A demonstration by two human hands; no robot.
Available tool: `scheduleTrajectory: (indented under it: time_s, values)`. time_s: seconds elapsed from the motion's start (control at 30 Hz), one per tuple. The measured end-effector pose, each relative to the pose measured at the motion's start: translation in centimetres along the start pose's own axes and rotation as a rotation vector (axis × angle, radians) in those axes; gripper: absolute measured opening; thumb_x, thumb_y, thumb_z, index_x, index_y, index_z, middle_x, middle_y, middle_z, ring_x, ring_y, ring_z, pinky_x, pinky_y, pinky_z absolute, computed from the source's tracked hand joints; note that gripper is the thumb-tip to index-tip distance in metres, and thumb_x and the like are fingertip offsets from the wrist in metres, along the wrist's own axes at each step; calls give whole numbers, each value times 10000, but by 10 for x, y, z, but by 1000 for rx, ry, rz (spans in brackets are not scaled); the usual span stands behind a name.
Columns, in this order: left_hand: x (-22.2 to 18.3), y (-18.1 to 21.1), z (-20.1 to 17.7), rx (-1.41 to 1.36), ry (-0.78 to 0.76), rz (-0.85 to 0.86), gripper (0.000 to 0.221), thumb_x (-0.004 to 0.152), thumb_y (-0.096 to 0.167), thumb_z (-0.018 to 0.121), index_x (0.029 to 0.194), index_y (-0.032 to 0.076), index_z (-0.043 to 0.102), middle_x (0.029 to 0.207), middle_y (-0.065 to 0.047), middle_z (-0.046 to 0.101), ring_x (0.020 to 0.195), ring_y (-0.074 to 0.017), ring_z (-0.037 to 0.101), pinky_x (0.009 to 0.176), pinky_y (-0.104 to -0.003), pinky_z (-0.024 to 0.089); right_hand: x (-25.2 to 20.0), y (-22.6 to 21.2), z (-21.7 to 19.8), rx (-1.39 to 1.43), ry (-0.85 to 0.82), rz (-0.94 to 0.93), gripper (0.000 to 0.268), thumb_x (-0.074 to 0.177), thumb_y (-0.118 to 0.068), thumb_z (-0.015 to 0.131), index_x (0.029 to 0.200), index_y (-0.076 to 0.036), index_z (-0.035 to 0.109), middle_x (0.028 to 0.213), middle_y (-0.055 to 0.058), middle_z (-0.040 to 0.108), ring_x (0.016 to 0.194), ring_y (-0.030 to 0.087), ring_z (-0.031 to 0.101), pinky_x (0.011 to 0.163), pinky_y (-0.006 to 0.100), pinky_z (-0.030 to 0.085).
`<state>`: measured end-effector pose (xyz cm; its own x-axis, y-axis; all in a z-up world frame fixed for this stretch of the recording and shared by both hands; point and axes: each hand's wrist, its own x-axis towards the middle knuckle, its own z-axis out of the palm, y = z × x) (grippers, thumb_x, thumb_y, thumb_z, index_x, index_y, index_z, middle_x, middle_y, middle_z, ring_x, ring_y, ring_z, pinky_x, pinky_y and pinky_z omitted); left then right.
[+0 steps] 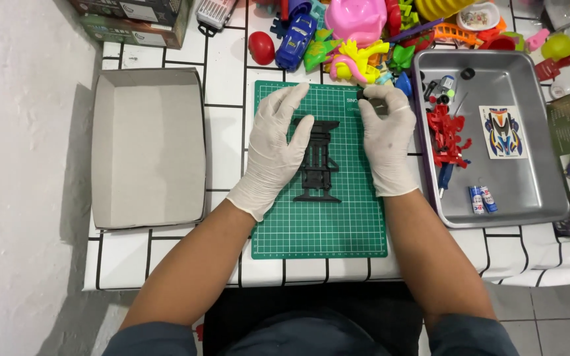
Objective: Assembling a plastic model toy car by attaching rollers, bumpers, and internal components using a screwdriver and manual fitting.
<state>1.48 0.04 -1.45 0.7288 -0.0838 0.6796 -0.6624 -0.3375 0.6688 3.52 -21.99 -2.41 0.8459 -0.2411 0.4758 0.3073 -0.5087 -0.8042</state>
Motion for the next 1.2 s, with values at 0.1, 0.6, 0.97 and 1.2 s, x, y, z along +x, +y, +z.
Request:
scheduleTrajectory:
  time_s: [0.1,0.6,0.97,1.2]
  values:
    - [0,0,1,15,-7,-11,489,1083,159,609,1544,211,457,1284,-58,545,1194,-229,570,1106,-419,472,5,1,7,-208,-3,-54,191,882,1,820,1029,-98,752,998,83,707,918,239,715,760,316,573]
    - [8,10,-6,-17,-31,-63,383,1051,147,612,1431,140,571,1213,-77,605,1162,-242,604,1054,-420,497,-13,-5,5,-314,-142,-110,249,854,8,758,1084,-87,737,1077,100,649,1117,311,646,987,404,546]
    - [7,23,1,2,55,186,292,964,146,757,1243,73,715,1064,-63,687,1039,-270,638,981,-425,511,-34,-55,-92,-390,-6,-205,325,944,45,628,1194,-143,717,1168,79,603,1176,306,597,1062,407,482]
    - [4,24,4,17,39,234,283,997,136,709,1271,62,703,1049,-71,676,1015,-273,636,965,-434,502,-3,46,-191,-752,-415,-10,203,917,-89,745,1082,-193,803,1070,85,697,1067,343,667,932,435,551]
